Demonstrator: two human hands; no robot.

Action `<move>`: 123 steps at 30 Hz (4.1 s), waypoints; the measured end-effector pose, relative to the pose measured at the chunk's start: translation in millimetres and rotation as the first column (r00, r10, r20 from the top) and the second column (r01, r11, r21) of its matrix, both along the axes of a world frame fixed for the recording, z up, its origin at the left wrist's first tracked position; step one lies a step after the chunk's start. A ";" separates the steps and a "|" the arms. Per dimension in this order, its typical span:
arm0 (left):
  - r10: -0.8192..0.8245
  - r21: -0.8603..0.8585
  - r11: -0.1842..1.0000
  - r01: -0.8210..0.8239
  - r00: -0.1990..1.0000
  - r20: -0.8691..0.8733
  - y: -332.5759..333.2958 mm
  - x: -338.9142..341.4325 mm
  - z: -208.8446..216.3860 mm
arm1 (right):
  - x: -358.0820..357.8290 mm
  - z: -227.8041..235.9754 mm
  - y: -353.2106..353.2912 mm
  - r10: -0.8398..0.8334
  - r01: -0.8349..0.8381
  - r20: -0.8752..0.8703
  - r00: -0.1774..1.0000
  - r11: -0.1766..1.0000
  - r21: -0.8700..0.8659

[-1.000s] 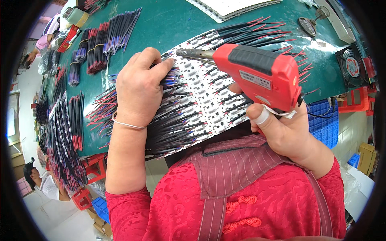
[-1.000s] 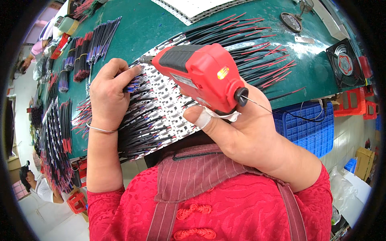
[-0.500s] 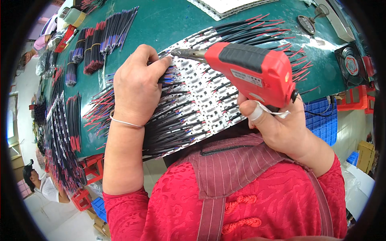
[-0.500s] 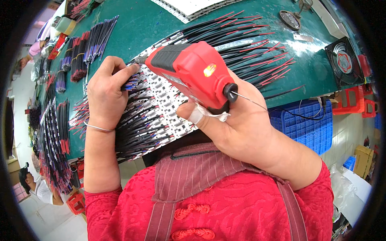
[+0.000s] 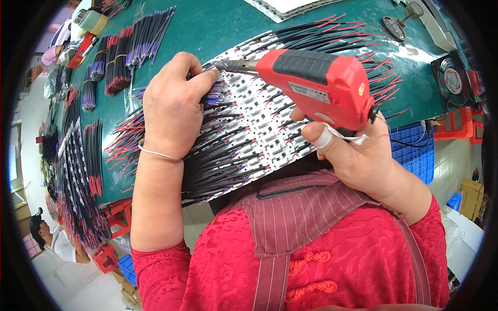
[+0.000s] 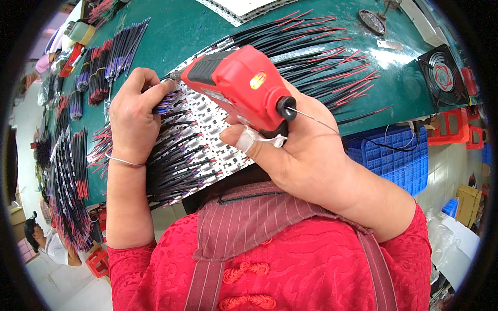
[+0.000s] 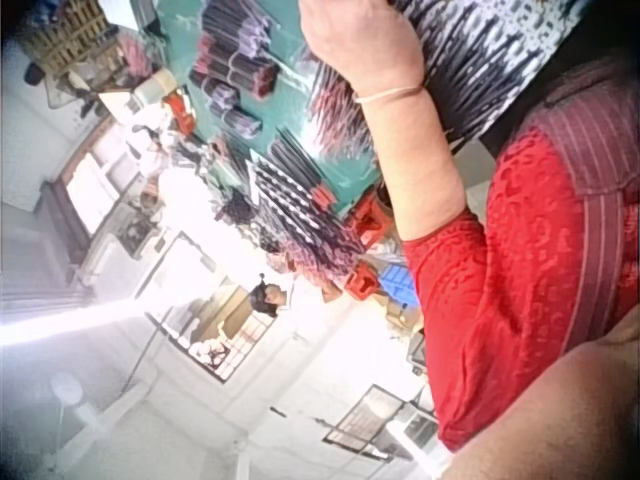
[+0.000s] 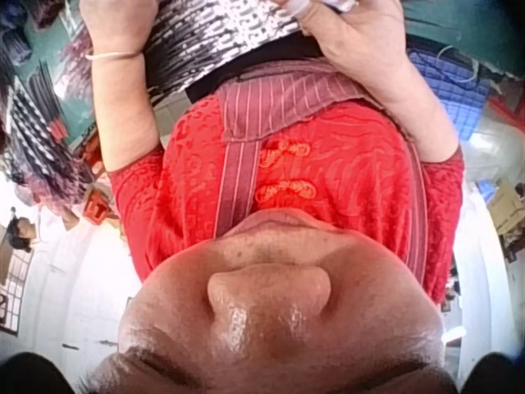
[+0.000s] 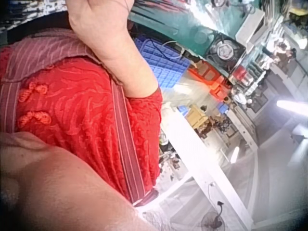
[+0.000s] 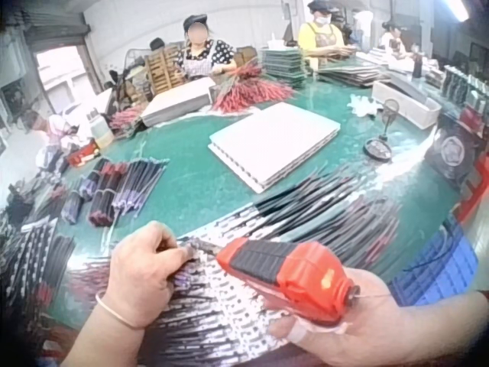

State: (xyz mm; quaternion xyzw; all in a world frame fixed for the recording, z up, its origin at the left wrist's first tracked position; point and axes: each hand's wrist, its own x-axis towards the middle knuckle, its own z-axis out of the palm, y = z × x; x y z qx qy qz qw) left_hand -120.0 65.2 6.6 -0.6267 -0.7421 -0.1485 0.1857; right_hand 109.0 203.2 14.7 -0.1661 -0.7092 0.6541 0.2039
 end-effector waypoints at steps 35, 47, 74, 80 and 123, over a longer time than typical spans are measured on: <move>0.022 -0.006 1.000 -0.022 1.000 0.004 0.4 0.9 -1.4 | -0.1 -2.5 1.7 -0.006 0.003 0.025 1.000 0.991 0.136; 0.017 -0.007 1.000 -0.017 1.000 0.000 1.5 1.3 -0.4 | 1.5 -5.3 -1.2 -0.069 0.056 -0.098 0.993 0.990 -0.132; -0.026 0.025 0.999 0.022 0.982 0.188 -3.8 -7.4 -5.3 | 12.4 -5.5 -1.8 -0.052 0.053 0.012 0.999 0.988 -0.146; -0.028 0.009 1.000 0.027 0.987 0.155 -4.0 -6.6 -4.5 | 6.0 -6.6 -5.5 -0.061 0.046 -0.068 0.996 0.979 -0.199; -0.034 -0.042 0.998 0.036 0.998 0.050 -8.4 -1.1 7.0 | 24.4 -5.3 -9.9 -0.127 0.086 -0.139 0.982 0.959 -0.271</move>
